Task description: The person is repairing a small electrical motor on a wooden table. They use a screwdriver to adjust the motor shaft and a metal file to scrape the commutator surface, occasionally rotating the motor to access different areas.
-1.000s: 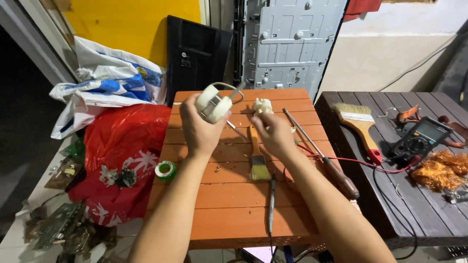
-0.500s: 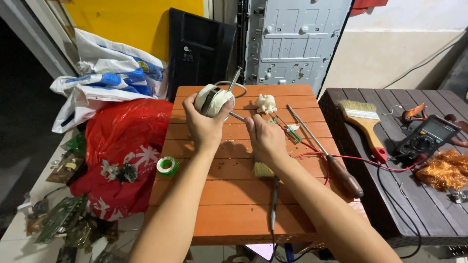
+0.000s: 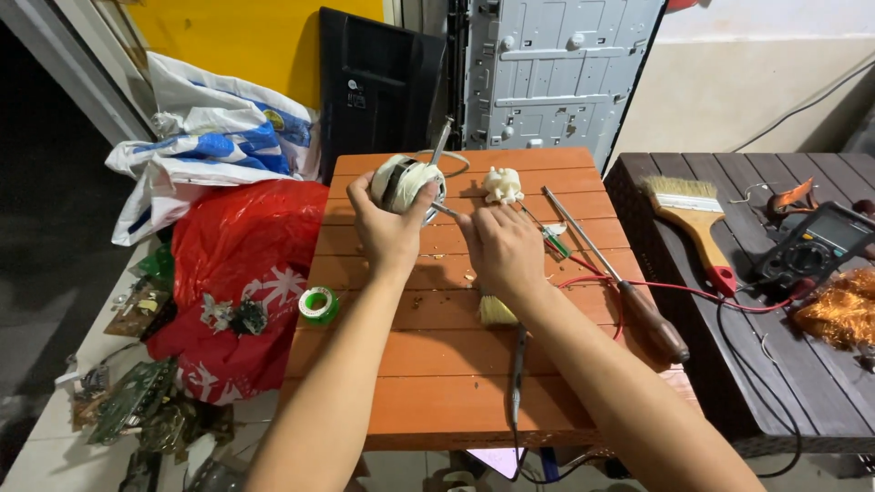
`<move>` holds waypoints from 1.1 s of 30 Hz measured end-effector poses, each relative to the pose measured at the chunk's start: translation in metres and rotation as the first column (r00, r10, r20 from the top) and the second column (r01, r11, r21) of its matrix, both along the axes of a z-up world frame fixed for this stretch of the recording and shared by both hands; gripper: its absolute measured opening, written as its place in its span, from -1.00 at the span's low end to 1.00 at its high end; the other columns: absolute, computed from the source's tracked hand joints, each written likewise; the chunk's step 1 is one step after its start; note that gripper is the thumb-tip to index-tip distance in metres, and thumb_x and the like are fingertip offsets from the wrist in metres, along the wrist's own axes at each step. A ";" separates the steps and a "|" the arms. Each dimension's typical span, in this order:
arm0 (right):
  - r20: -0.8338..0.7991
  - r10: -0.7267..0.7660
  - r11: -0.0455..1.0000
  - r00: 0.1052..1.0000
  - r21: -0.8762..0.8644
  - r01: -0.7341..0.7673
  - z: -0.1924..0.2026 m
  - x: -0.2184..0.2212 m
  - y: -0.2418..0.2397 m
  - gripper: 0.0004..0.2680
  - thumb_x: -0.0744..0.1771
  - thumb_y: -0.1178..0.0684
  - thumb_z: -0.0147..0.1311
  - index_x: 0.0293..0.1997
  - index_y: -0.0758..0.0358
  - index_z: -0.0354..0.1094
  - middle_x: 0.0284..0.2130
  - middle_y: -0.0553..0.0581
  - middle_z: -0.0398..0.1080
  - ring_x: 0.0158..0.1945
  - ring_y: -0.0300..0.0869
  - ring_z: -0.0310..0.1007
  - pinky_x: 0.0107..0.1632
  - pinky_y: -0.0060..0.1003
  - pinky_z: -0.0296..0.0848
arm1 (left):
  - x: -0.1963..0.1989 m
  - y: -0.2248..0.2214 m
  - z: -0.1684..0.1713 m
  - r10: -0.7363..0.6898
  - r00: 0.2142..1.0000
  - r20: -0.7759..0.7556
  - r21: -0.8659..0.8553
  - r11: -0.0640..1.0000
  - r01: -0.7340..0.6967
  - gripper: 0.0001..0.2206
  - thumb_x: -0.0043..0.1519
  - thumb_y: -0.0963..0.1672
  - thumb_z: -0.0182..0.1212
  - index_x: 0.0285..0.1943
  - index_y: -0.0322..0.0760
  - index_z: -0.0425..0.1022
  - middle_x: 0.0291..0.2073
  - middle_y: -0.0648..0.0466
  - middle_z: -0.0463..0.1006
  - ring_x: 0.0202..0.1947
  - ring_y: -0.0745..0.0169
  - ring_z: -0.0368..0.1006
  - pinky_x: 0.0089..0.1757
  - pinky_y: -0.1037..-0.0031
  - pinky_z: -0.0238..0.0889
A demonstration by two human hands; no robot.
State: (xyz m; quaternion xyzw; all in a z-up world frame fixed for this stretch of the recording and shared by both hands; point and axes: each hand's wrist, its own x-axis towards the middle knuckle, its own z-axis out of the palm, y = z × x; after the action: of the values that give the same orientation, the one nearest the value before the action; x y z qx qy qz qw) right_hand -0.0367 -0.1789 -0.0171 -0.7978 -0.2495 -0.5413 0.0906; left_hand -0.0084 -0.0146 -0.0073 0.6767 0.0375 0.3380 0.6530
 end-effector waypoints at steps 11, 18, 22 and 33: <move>0.002 0.083 0.997 0.997 -0.001 -0.083 0.025 -0.014 0.010 -0.86 0.37 0.00 0.17 -0.28 0.18 0.33 -0.51 0.10 0.30 -0.33 0.00 0.44 -0.24 -0.21 0.37 | 0.006 0.009 0.003 0.027 1.000 -0.009 -0.024 0.999 -0.027 -0.17 -0.08 0.13 0.62 0.23 -0.30 0.25 0.05 -0.32 0.51 0.15 -0.33 0.46 0.12 -0.01 0.33; -0.065 0.064 0.996 0.996 0.072 -0.059 0.012 -0.007 0.003 -0.73 0.44 -0.07 0.05 -0.45 0.14 0.23 -0.62 0.09 0.24 -0.44 0.01 0.42 -0.35 -0.20 0.34 | -0.006 -0.001 0.010 -0.028 1.000 -0.006 0.011 1.000 0.028 -0.17 -0.11 0.14 0.62 0.22 -0.28 0.27 0.03 -0.32 0.52 0.14 -0.34 0.47 0.12 0.01 0.32; -0.023 0.112 0.992 0.993 0.064 -0.110 0.031 -0.018 0.012 -0.83 0.37 0.00 0.19 -0.35 0.17 0.31 -0.56 0.09 0.26 -0.38 0.01 0.41 -0.27 -0.20 0.36 | 0.002 0.007 0.006 0.010 1.000 0.004 -0.014 1.000 -0.010 -0.17 -0.09 0.13 0.62 0.23 -0.30 0.26 0.06 -0.34 0.51 0.15 -0.36 0.46 0.13 -0.02 0.31; -0.024 0.089 0.996 0.996 0.028 -0.088 0.018 -0.012 0.008 -0.70 0.43 -0.06 0.06 -0.51 0.12 0.21 -0.66 0.06 0.25 -0.47 -0.07 0.43 -0.25 -0.26 0.36 | 0.004 0.011 0.003 0.023 1.000 -0.002 0.022 1.000 -0.023 -0.18 -0.08 0.15 0.61 0.23 -0.27 0.27 0.04 -0.33 0.53 0.13 -0.35 0.48 0.11 -0.02 0.34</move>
State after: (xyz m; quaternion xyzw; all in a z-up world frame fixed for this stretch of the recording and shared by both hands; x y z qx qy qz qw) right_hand -0.0484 -0.1705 0.0013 -0.7916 -0.2760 -0.5298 0.1283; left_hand -0.0039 -0.0035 -0.0047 0.6838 0.0424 0.3448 0.6416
